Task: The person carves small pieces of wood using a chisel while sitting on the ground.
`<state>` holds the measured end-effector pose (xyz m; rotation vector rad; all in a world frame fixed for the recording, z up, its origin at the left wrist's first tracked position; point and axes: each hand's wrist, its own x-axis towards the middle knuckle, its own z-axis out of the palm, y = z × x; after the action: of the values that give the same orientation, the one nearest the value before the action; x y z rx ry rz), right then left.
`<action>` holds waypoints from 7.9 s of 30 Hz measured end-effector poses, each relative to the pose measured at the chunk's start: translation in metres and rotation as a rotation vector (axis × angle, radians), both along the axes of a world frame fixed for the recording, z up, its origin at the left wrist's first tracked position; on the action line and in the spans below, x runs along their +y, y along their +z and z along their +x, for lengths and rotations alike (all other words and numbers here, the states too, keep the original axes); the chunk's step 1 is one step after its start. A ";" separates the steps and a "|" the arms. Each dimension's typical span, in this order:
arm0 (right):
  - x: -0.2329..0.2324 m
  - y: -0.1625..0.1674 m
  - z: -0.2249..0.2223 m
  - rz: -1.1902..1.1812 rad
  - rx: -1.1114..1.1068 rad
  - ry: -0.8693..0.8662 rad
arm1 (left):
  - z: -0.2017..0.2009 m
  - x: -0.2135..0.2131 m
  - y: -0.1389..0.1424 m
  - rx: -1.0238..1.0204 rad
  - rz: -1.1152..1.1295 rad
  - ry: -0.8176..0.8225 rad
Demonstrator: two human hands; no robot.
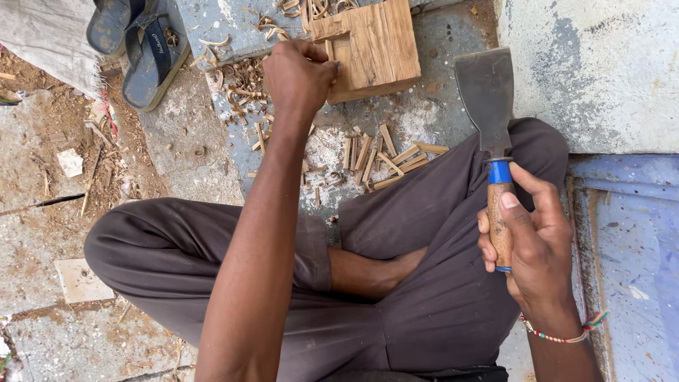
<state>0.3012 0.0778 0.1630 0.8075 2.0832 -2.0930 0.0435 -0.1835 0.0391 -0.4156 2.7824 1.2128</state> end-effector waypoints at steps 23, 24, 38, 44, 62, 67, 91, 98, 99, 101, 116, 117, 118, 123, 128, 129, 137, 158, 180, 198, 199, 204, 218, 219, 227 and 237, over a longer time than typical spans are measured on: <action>-0.065 -0.003 -0.006 -0.289 -0.090 0.163 | 0.005 -0.019 0.011 -0.181 0.362 0.022; -0.075 -0.005 -0.008 -0.306 -0.093 0.188 | 0.004 -0.019 0.011 -0.184 0.356 0.019; -0.108 -0.014 -0.024 -0.322 -0.207 0.272 | -0.001 -0.023 -0.008 -0.041 0.250 -0.039; -0.112 -0.015 -0.030 -0.340 -0.208 0.258 | 0.022 -0.018 0.030 0.350 -0.057 -0.227; -0.114 -0.015 -0.037 -0.387 -0.283 0.195 | 0.139 -0.041 0.078 0.292 -0.287 -0.927; -0.124 -0.023 -0.051 -0.344 -0.304 0.160 | 0.129 -0.046 0.047 0.346 -0.248 -0.922; -0.096 0.009 -0.019 -0.254 -0.121 0.251 | 0.171 -0.001 0.090 0.466 -0.227 -0.680; -0.111 -0.015 -0.036 -0.341 -0.139 0.252 | 0.157 -0.018 0.073 0.393 -0.350 -0.712; -0.114 -0.018 -0.040 -0.360 -0.137 0.254 | 0.153 -0.018 0.071 0.393 -0.327 -0.705; -0.117 -0.019 -0.050 -0.361 -0.160 0.241 | 0.145 -0.020 0.069 0.393 -0.290 -0.685; -0.119 -0.024 -0.091 -0.372 -0.106 0.247 | 0.088 -0.023 0.065 0.368 -0.339 -0.761; -0.118 -0.021 -0.090 -0.386 -0.081 0.260 | 0.089 -0.021 0.070 0.425 -0.323 -0.723; -0.114 -0.016 -0.085 -0.403 -0.056 0.238 | 0.096 -0.020 0.072 0.464 -0.298 -0.692; -0.054 0.015 -0.038 -0.278 0.019 0.102 | 0.112 -0.027 0.060 0.508 -0.101 -0.418; 0.017 0.028 0.013 0.112 -0.033 0.075 | 0.071 -0.015 0.029 0.519 -0.071 -0.271; 0.026 0.027 0.021 0.170 -0.052 0.067 | 0.056 -0.008 0.024 0.470 -0.088 -0.219; 0.039 -0.002 0.037 -0.006 -0.020 -0.052 | 0.001 -0.002 0.002 0.054 0.025 -0.084; 0.040 -0.008 0.024 0.073 -0.077 -0.040 | 0.058 -0.034 0.047 0.212 0.778 -0.308; 0.039 -0.002 0.021 0.075 -0.073 0.004 | 0.026 -0.016 0.004 0.370 0.049 -0.340; -0.024 0.010 0.028 0.053 0.014 0.056 | 0.018 -0.025 0.024 0.118 0.330 -0.092; -0.034 0.009 0.028 0.003 0.002 0.091 | 0.030 -0.032 0.030 0.171 0.270 -0.145; -0.089 -0.002 0.011 -0.177 -0.059 0.252 | 0.104 -0.056 0.066 0.406 0.050 -0.557; -0.126 -0.011 -0.040 -0.251 -0.166 0.247 | 0.136 -0.043 0.075 0.345 -0.203 -0.871; -0.127 -0.012 -0.042 -0.260 -0.175 0.249 | 0.137 -0.042 0.071 0.353 -0.209 -0.870; -0.124 -0.025 -0.092 -0.236 -0.195 0.242 | 0.089 -0.036 0.045 0.438 -0.169 -0.814; -0.077 0.007 -0.047 -0.258 -0.063 0.178 | 0.123 -0.029 0.077 0.514 0.082 -0.589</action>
<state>0.2542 0.0009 0.1705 0.6193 1.7348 -2.1488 0.1663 -0.2128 0.1162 0.7775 2.8701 1.3983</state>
